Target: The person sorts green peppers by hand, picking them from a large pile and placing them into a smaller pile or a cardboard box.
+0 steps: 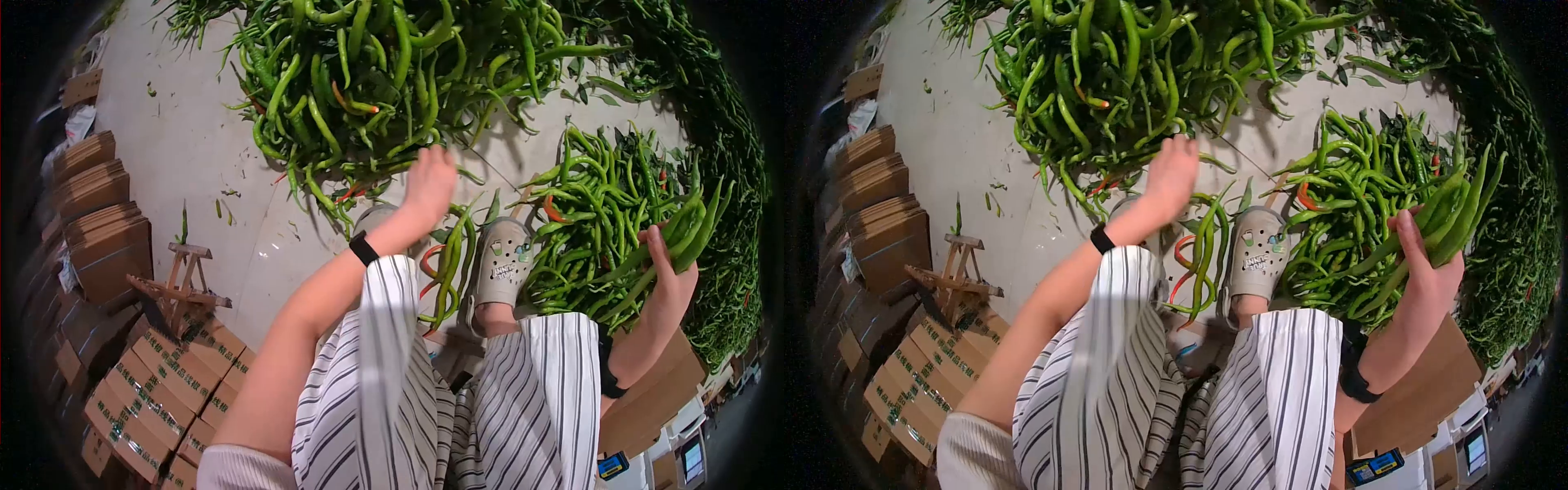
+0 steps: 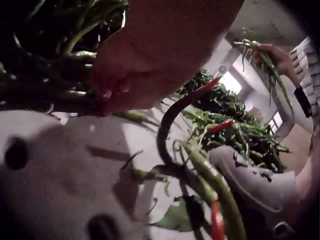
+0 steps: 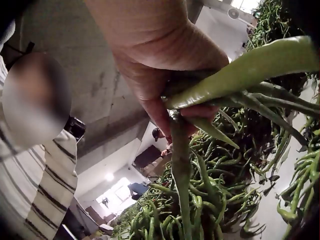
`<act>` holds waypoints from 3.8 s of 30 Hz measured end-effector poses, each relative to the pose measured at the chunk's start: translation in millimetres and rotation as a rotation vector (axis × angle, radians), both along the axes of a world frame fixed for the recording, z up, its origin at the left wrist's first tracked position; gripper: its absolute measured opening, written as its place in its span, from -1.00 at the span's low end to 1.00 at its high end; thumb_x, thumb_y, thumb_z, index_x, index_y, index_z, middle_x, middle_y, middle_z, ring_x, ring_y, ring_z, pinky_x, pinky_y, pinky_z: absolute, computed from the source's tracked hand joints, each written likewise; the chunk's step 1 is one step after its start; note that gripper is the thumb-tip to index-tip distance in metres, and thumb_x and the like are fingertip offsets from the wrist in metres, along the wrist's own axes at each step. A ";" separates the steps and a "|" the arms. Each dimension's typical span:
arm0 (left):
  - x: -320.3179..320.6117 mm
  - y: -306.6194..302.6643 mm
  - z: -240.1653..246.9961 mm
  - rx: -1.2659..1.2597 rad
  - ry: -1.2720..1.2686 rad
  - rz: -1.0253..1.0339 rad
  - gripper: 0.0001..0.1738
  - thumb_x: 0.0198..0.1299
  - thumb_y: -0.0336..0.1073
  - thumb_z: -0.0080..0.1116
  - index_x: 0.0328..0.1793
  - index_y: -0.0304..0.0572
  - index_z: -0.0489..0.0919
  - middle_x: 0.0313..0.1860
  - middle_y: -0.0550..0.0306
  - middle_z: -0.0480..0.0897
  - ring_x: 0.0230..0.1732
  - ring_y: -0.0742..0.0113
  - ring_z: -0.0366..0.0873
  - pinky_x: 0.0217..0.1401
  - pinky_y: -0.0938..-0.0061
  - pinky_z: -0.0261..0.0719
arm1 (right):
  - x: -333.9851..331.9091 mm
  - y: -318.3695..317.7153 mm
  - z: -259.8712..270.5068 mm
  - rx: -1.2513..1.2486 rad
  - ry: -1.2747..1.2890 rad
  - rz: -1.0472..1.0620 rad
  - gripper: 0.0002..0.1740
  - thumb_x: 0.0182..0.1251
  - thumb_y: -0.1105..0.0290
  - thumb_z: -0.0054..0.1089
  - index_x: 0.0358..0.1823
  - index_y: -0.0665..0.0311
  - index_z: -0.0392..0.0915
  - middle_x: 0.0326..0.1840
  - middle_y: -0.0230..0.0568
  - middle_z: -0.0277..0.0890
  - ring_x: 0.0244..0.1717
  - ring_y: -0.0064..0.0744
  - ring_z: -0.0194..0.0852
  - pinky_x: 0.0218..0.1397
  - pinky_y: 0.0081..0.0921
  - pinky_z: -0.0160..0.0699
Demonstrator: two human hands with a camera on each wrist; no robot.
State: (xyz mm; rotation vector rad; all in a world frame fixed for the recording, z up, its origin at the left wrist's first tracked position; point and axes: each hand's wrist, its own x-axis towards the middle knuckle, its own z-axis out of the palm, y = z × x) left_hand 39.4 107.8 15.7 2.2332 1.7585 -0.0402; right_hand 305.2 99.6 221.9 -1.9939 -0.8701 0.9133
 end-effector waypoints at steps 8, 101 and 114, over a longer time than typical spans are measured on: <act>-8.6 -2.4 20.4 0.181 -0.359 -0.459 -0.81 -0.11 -0.39 0.02 -0.28 -0.15 0.46 -0.31 0.14 0.44 -0.18 0.21 0.40 -0.05 0.29 0.35 | -1.5 1.4 0.1 0.003 -0.020 0.033 -0.77 0.09 0.45 0.28 -0.24 0.38 0.50 -0.37 -0.31 0.52 -0.32 -0.57 0.47 -0.27 -0.67 0.29; -64.7 1.3 104.8 -1.134 -1.554 0.447 -0.72 0.18 -0.27 0.12 -0.06 -0.31 0.56 -0.35 0.19 0.63 -0.57 0.66 0.28 -0.54 0.72 0.19 | -44.1 35.3 -2.7 -0.157 0.162 0.411 -0.64 0.04 0.35 0.26 -0.14 0.39 0.56 -0.28 -0.32 0.58 -0.36 -0.64 0.44 -0.28 -0.65 0.40; -59.7 -8.0 119.8 -0.534 -0.966 0.402 -0.71 0.20 -0.26 0.10 -0.02 -0.27 0.47 -0.41 0.20 0.62 -0.48 0.56 0.47 -0.45 0.59 0.39 | -87.2 62.5 -65.6 -0.370 0.584 0.599 -0.52 -0.12 0.43 0.29 -0.08 0.40 0.47 -0.30 -0.33 0.48 -0.30 -0.56 0.40 -0.20 -0.60 0.38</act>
